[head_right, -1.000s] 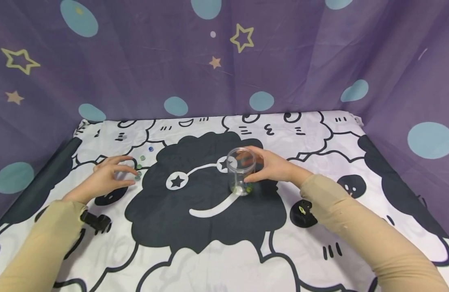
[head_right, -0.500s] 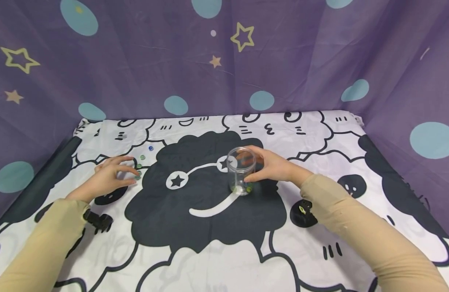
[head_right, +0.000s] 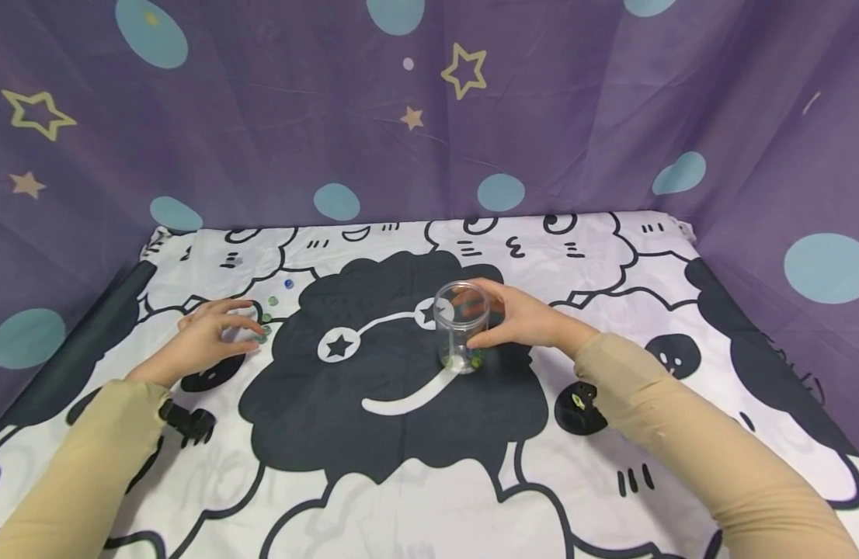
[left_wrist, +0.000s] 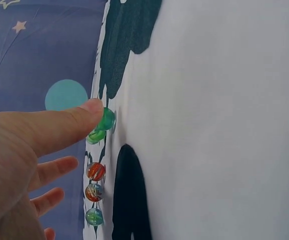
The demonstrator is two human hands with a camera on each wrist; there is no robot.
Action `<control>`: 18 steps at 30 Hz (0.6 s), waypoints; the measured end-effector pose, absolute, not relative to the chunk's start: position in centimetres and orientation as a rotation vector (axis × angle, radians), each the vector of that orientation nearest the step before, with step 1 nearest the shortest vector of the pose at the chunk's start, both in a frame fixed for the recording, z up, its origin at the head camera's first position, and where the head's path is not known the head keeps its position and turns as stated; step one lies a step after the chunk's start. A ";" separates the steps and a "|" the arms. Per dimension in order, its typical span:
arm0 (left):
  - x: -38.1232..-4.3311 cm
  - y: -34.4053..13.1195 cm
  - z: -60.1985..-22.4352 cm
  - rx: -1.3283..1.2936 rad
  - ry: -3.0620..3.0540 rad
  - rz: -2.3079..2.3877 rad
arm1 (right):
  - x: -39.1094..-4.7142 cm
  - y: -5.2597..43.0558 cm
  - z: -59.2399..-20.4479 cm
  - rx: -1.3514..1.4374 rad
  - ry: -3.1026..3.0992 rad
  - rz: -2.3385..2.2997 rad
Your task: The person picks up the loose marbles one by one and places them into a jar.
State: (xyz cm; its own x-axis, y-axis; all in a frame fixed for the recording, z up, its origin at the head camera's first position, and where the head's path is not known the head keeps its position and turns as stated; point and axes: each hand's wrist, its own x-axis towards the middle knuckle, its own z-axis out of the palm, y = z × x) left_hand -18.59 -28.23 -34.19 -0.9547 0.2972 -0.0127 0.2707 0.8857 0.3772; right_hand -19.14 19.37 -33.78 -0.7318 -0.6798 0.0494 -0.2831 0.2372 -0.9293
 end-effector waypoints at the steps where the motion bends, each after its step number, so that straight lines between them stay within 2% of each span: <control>1: -18.6 -28.2 -34.2 0.448 2.982 0.580 | -19.1 19.4 -33.8 -0.886 2.151 -1.495; 18: -18.7 -27.7 -34.5 0.346 3.001 0.509 | -19.1 19.4 -33.7 -0.868 2.172 -1.476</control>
